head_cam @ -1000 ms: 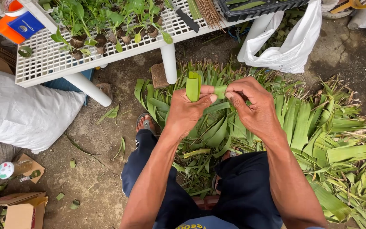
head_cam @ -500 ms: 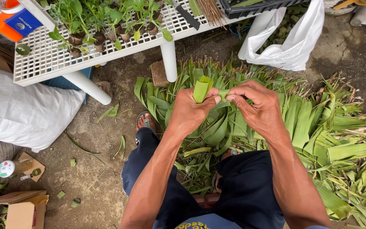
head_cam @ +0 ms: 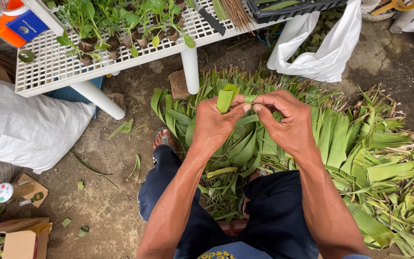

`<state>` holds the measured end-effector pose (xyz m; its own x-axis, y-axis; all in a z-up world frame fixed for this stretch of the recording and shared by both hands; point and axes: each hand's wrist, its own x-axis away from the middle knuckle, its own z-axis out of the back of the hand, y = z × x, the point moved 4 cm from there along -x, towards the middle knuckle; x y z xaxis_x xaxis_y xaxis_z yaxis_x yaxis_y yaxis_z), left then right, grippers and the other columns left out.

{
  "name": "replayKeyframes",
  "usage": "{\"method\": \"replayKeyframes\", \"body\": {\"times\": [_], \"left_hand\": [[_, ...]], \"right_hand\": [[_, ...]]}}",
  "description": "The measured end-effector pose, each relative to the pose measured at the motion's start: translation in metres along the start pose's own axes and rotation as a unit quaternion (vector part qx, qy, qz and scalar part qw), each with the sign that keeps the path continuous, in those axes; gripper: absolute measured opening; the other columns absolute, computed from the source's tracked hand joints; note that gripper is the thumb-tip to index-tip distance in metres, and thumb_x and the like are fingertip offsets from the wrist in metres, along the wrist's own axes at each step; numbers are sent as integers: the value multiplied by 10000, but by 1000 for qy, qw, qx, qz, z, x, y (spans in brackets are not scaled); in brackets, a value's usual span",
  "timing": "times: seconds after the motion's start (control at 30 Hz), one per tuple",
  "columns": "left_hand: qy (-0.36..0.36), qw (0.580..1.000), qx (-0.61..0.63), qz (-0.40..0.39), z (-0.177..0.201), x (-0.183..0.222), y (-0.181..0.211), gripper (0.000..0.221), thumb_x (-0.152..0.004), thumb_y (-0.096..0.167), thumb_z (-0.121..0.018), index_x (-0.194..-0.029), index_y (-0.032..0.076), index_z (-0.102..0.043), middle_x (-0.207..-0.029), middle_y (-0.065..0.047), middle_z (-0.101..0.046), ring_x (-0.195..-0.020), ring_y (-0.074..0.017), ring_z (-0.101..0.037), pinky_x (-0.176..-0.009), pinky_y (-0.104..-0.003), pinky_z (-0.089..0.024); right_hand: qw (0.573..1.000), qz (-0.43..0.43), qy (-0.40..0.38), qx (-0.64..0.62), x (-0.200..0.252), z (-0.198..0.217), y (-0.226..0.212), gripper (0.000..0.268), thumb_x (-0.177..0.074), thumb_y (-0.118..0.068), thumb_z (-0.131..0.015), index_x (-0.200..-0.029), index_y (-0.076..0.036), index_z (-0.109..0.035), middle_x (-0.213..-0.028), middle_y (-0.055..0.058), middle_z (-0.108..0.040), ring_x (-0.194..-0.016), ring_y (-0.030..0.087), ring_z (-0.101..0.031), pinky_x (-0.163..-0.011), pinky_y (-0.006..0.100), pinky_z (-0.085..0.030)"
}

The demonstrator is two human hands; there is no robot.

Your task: Folding long green leaves into small rectangular pouches for agricultural use.

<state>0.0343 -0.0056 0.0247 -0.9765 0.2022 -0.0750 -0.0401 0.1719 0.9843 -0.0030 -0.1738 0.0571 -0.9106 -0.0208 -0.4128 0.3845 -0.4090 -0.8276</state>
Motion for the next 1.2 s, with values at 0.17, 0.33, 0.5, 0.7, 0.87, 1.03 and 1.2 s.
{"method": "replayKeyframes", "body": {"times": [0.17,0.33,0.5,0.7,0.87,1.03,1.2], "left_hand": [[8,939,-281,-196,-16,11,3,267,-902,-62,-678,-1064,126,-776,-841,-116,-763,-518,-167,-654,-612,-297,-583],[42,919,-318,-229,-15,12,-1,322,-928,-81,-630,-1118,132,-777,-908,-155,-777,-476,-195,-628,-511,-300,-549],[52,844,-431,-316,-20,16,24,230,-872,-72,-665,-980,99,-774,-1033,-72,-776,-500,-165,-655,-528,-273,-547],[61,832,-424,-353,-16,19,19,269,-830,-66,-689,-1002,125,-766,-1126,17,-721,-568,-174,-684,-571,-287,-563],[92,872,-340,-340,-13,4,4,183,-854,-39,-709,-952,104,-769,-1075,4,-706,-580,-172,-671,-557,-288,-537],[133,799,-435,-395,-16,-8,9,93,-878,66,-740,-940,127,-772,-1082,29,-679,-579,-190,-666,-563,-306,-523],[97,785,-446,-418,-17,-28,4,128,-872,256,-793,-929,144,-769,-1089,23,-688,-627,-194,-693,-578,-323,-516]], "right_hand": [[997,-25,65,24,10,-14,18,86,-969,59,-732,-1028,4,-763,-831,150,-677,-745,192,-636,-658,345,-537],[995,-50,89,-1,6,-15,11,105,-973,36,-746,-1050,-31,-770,-869,136,-703,-823,164,-655,-689,342,-539],[996,-55,58,40,3,-11,7,160,-967,83,-698,-1060,-24,-773,-946,177,-682,-941,304,-654,-831,415,-541],[953,-207,93,-200,13,-36,55,99,-940,-18,-650,-979,-27,-741,-823,78,-680,-769,146,-642,-655,257,-533],[962,-188,122,-156,5,-39,30,114,-987,0,-584,-997,8,-697,-801,107,-636,-746,174,-614,-649,301,-500],[978,-122,144,-85,-8,-46,35,109,-1041,-7,-574,-1047,41,-671,-795,159,-633,-766,246,-638,-645,378,-518],[920,-191,217,-265,-14,-59,68,75,-991,-73,-645,-967,-5,-664,-737,53,-578,-627,95,-562,-519,236,-495]]}}
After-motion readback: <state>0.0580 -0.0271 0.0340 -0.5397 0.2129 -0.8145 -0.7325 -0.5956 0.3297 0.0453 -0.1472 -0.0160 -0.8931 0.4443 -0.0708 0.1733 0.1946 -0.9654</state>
